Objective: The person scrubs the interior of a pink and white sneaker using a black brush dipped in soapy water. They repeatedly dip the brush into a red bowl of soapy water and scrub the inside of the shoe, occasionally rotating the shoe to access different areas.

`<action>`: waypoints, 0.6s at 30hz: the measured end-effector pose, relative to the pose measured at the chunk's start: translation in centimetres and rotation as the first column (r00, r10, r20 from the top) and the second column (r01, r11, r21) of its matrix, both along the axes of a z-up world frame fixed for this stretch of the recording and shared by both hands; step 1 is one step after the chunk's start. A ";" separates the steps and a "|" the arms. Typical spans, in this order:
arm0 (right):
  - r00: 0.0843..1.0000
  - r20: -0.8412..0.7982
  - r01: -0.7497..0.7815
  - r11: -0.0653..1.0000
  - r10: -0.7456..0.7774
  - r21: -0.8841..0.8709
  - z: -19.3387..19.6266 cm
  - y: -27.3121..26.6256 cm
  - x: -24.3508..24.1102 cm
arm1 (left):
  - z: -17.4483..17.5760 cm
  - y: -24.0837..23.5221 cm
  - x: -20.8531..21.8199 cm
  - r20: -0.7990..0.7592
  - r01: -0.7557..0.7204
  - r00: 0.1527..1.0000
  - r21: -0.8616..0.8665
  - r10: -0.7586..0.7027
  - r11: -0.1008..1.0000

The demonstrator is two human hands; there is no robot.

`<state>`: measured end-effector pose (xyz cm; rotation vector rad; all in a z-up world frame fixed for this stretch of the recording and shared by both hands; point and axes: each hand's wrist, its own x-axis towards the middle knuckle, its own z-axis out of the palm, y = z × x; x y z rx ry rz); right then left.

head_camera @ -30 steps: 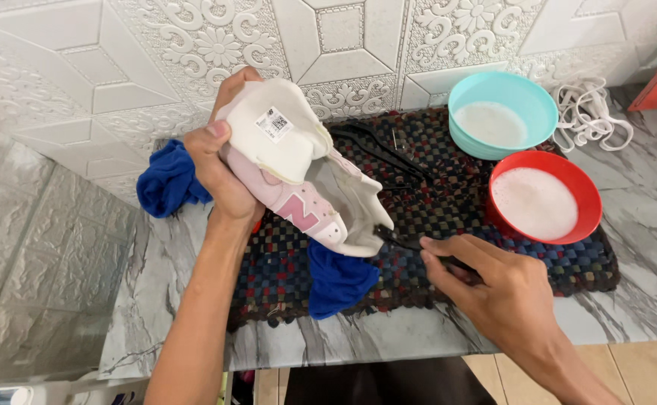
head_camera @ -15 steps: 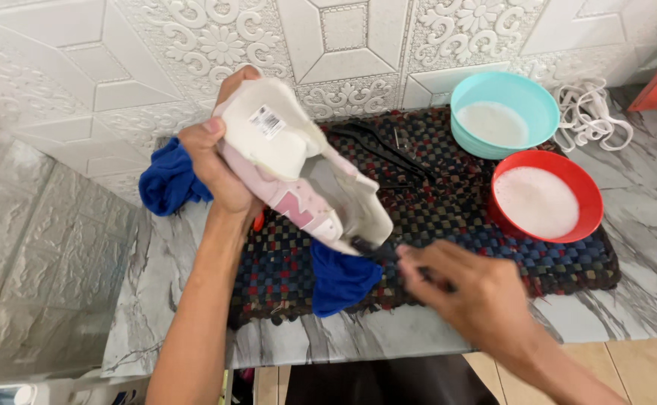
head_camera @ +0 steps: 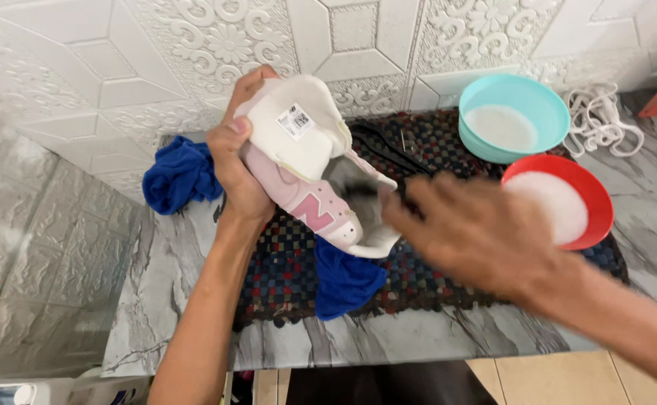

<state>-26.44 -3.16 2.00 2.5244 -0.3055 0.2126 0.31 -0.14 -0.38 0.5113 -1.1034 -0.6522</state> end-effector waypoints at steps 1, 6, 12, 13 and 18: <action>0.995 -0.073 0.065 0.998 -0.063 0.021 1.1 -0.8 -0.2 | 0.4 0.4 -0.5 0.016 0.005 1.000 0.021 -0.005 1.000; 0.977 -0.193 0.106 0.991 -0.088 0.085 -0.9 1.7 1.6 | 1.5 0.5 -0.6 -0.044 -0.001 0.999 0.073 0.005 0.997; 0.996 0.090 0.046 0.982 -0.029 -0.185 -1.1 1.9 0.8 | 0.3 0.3 -0.5 -0.027 -0.009 1.000 0.013 0.009 1.000; 0.991 0.133 0.055 0.976 -0.027 -0.212 -2.0 2.7 1.1 | 0.2 0.0 -0.2 -0.056 -0.007 0.998 0.013 0.008 1.000; 0.906 -0.228 0.423 0.739 -0.357 0.525 -0.2 3.0 1.6 | -0.2 0.5 -0.5 -0.021 -0.002 1.000 -0.002 0.002 1.000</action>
